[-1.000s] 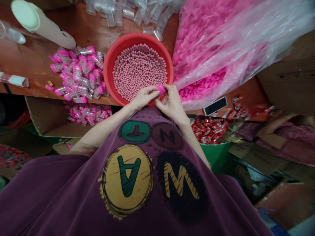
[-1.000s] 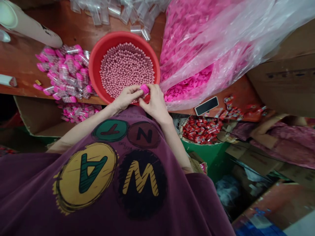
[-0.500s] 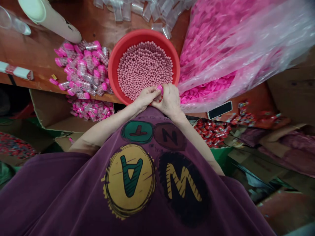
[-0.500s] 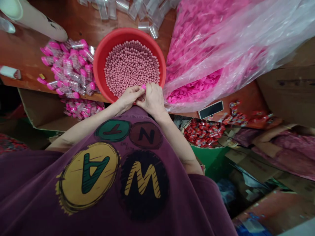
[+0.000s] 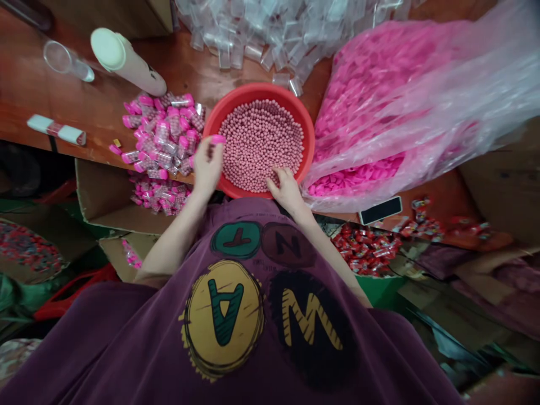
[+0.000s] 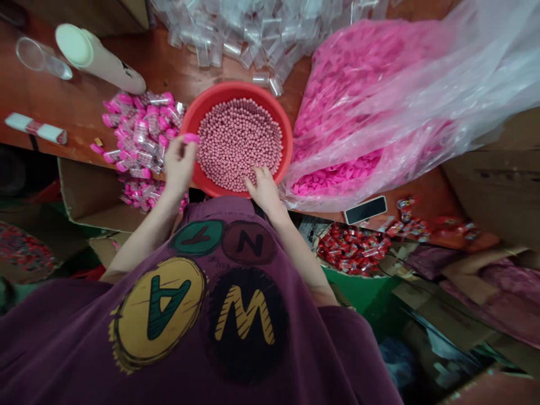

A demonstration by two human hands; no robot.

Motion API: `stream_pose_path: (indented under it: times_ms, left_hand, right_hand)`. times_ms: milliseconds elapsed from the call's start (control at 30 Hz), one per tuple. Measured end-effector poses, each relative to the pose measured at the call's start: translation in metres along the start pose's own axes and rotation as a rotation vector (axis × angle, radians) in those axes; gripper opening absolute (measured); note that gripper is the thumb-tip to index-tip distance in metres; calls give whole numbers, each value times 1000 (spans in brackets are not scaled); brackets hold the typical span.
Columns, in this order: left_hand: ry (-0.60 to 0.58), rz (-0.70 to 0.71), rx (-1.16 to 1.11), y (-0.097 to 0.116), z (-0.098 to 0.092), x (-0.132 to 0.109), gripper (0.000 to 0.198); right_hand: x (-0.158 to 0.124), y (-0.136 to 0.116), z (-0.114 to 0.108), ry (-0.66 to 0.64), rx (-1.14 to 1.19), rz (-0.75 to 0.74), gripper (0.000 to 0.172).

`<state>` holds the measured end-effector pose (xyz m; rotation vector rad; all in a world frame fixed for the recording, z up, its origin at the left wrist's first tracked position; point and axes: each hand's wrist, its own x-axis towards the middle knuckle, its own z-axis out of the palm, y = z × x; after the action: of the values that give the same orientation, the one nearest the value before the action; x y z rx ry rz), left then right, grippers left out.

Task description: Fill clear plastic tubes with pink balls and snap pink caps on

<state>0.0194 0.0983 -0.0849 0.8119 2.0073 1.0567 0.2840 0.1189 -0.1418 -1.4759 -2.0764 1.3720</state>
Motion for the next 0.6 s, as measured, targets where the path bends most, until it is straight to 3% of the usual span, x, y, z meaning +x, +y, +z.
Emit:
stream_pose_path:
  times_ms: [100,167,200,267,400,433,500,600]
  left_hand:
    - [239,122,188,-26,-63,27,36]
    - [343,181,338,-37,-74,37,58]
    - [305,217,399,-38,-67,39,61]
    - [184,323,441,-32,-33,34,50]
    - [-489,539,421,-6,66,7,31]
    - [-602,587,417,1,86,4,29]
    - [-679,644,411,13,111,9,28]
    - [-539,634,392,32,119,50,30]
  right_hand:
    - [5,5,1,65,-47,8,35]
    - [8,5,0,59,-79,10,29]
    - [10,4,-1,37,-100,17,23]
    - [12,0,-3,-24,-129,52,15]
    - [14,-6,-7,-71,-88,124,30]
    - [13,-7,-8,-62,-73,127,32]
    - [11,-9,-9,-42,-45,123,34]
    - [6,-13,-10,-14,19,137,46]
